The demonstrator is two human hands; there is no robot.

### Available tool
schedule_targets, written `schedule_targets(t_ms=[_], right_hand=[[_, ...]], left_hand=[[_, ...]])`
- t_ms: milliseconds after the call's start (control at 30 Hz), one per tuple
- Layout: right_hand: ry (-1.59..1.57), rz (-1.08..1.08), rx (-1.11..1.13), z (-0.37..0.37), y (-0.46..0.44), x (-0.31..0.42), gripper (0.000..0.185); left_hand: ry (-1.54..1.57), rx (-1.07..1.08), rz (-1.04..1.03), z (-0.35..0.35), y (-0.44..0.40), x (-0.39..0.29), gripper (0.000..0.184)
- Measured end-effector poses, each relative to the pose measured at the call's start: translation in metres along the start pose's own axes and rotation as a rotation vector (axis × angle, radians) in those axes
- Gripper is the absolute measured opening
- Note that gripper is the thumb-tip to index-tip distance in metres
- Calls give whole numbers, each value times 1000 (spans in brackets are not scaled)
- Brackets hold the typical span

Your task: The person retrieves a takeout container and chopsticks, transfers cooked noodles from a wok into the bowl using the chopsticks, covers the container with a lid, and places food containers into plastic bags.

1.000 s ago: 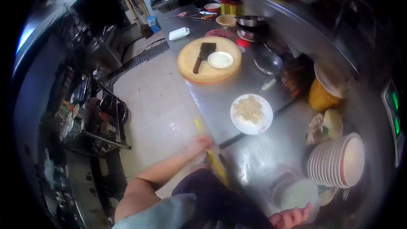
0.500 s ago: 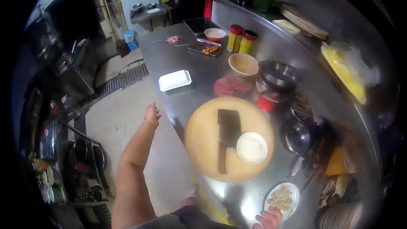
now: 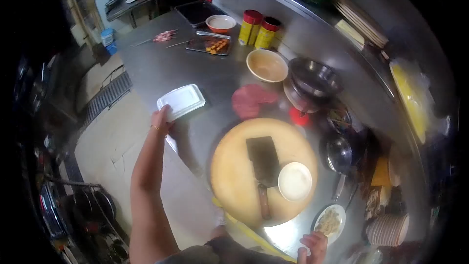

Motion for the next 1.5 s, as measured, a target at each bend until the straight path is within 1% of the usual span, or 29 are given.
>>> schedule_targets(t_ms=[33, 67, 167, 200, 300, 333, 433, 500, 533, 567, 600, 633, 667, 700, 733, 767, 833, 900, 967, 1000, 1067, 1100, 1167, 1233, 1267, 1333, 1367, 1400, 1500], right_hand=[[-1, -29, -5, -4, 6, -2, 23], [-36, -27, -3, -3, -1, 0, 24], [-35, -6, 31, 2, -16, 6, 25], [-30, -37, 60, 2, -16, 7, 26], [-83, -64, 85, 1, -18, 8, 25], [-102, -32, 92, 0, -15, 6, 25], [-123, 17, 85, 2, 3, -5, 27], [-97, 14, 56, 12, 13, -4, 30], [-96, -28, 89, 17, 23, -5, 31], [-110, -105, 20, 22, 37, -4, 34], [-167, -164, 13, 28, 47, -5, 41], [-113, -329, -16, 57, 86, -1, 51], [-219, -409, -49, 66, 99, -10, 60], [-266, -470, -54, 76, 115, -20, 66], [-335, -509, -160, 83, 144, -26, 68], [-407, -528, -257, 89, 173, -39, 70], [-669, -677, -449, 106, 234, -65, 73], [-764, -702, -611, 142, 295, -92, 69], [-486, -636, -606, 192, 347, -110, 67], [-378, -586, -598, 208, 391, -139, 65], [-447, -618, -671, 266, 441, -168, 61], [-465, -646, -697, 295, 466, -185, 60], [-568, -665, -822, 343, 509, -216, 57], [-453, -680, -805, 387, 539, -241, 55], [-393, -695, -754, 403, 552, -255, 55], [-270, -662, -679, 406, 574, -280, 54], [-314, -659, -678, 404, 582, -290, 52], [-359, -657, -678, 403, 590, -300, 51], [-341, -652, -484, 404, 609, -318, 55]], left_hand=[[181, 24, 70, -9, 12, 0, 51], [249, 55, 38, -12, 13, 4, 49], [216, 84, 33, -19, 27, 5, 43], [99, 73, 49, -19, 38, 3, 42], [192, 276, -82, -40, 95, 2, 33], [173, 289, -31, -42, 110, 7, 36], [207, 487, 59, -63, 191, 27, 44], [154, 492, 149, -82, 260, 50, 61], [160, 661, 174, -90, 284, 70, 65], [61, 764, 157, -109, 316, 87, 68], [13, 781, 202, -118, 343, 108, 69], [-27, 1013, 347, -153, 377, 153, 64], [-31, 936, 432, -156, 401, 180, 60], [-4, 981, 487, -168, 436, 199, 56], [-18, 870, 592, -169, 472, 220, 53], [-67, 891, 623, -176, 498, 253, 53], [-141, 954, 692, -198, 556, 313, 53], [-191, 1036, 770, -231, 621, 368, 55], [-267, 1296, 700, -267, 697, 392, 56], [-309, 1400, 639, -288, 732, 428, 56], [-357, 1435, 602, -324, 796, 469, 55], [-399, 1435, 586, -345, 826, 485, 54], [-478, 1238, 669, -375, 854, 527, 39], [-461, 1258, 560, -415, 901, 549, 36], [-536, 1285, 475, -429, 914, 561, 39], [-745, 1232, 385, -442, 912, 583, 37], [-853, 1199, 342, -445, 911, 592, 36], [-874, 1175, 243, -444, 910, 599, 37], [-782, 1061, -46, -433, 900, 605, 39]])
Point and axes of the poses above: each hand's wrist, its own y-axis away from the middle knuckle, its own z-axis out of the back of the hand, x = y × z, the point moved 2 cm from there along -y, towards the middle knuckle, and after that the axes turned 14 degrees about z, right-handed, at the moved point
